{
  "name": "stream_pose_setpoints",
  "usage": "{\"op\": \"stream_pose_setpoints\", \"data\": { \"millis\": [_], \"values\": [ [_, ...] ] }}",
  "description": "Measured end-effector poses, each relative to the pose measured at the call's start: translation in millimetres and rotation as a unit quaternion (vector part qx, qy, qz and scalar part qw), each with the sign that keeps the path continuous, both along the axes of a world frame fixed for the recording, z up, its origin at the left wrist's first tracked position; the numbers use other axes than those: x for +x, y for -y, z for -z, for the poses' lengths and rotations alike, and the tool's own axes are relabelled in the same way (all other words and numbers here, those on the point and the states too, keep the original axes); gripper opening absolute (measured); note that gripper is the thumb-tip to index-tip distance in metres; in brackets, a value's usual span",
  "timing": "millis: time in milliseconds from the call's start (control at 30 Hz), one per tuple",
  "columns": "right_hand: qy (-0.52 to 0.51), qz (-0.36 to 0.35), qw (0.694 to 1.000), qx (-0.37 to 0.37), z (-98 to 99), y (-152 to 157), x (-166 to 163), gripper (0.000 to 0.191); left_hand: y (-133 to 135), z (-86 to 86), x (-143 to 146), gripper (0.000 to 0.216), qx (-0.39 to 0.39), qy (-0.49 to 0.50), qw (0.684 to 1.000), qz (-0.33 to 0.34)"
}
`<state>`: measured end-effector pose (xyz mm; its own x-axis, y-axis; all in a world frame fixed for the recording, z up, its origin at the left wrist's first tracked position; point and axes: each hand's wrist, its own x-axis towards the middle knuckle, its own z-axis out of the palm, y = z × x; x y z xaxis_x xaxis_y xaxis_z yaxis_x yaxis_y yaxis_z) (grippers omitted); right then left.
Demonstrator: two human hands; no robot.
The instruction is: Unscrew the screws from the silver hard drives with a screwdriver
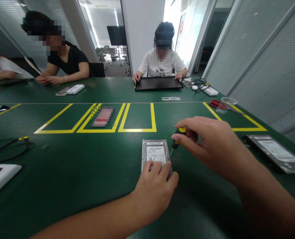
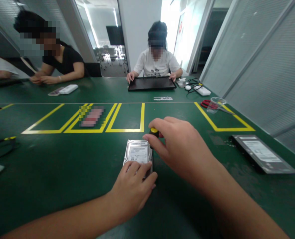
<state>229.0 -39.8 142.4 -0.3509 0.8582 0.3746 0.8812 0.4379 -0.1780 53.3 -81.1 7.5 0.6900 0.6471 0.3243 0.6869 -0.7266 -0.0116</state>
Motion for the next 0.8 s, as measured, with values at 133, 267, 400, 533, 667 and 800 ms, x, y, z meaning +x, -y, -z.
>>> {"op": "stream_pose_setpoints", "data": {
  "millis": [133,267,400,533,667,800],
  "values": [
    [-0.009,-0.012,1.0,-0.002,0.7,0.4,2.3,0.028,0.0,1.2,-0.2,0.019,0.005,0.008,1.0,0.001],
    [-0.035,-0.032,0.999,0.025,1.7,-0.1,2.0,0.031,0.3,1.2,-0.3,0.018,0.007,0.007,1.0,0.0],
    [-0.054,-0.061,0.996,0.034,0.9,-1.7,1.3,0.027,0.8,1.1,-1.0,0.019,0.007,0.005,1.0,0.003],
    [-0.049,-0.083,0.995,0.027,0.4,-3.1,3.2,0.023,0.7,1.0,-1.4,0.02,0.007,0.004,1.0,0.005],
    [-0.049,-0.114,0.991,0.048,1.4,-3.4,5.3,0.025,0.3,-0.4,-1.0,0.019,0.004,0.001,1.0,0.001],
    [-0.031,-0.123,0.99,0.062,2.2,-3.2,6.1,0.031,-0.4,-1.4,-0.9,0.018,0.006,0.004,1.0,0.004]
  ]
}}
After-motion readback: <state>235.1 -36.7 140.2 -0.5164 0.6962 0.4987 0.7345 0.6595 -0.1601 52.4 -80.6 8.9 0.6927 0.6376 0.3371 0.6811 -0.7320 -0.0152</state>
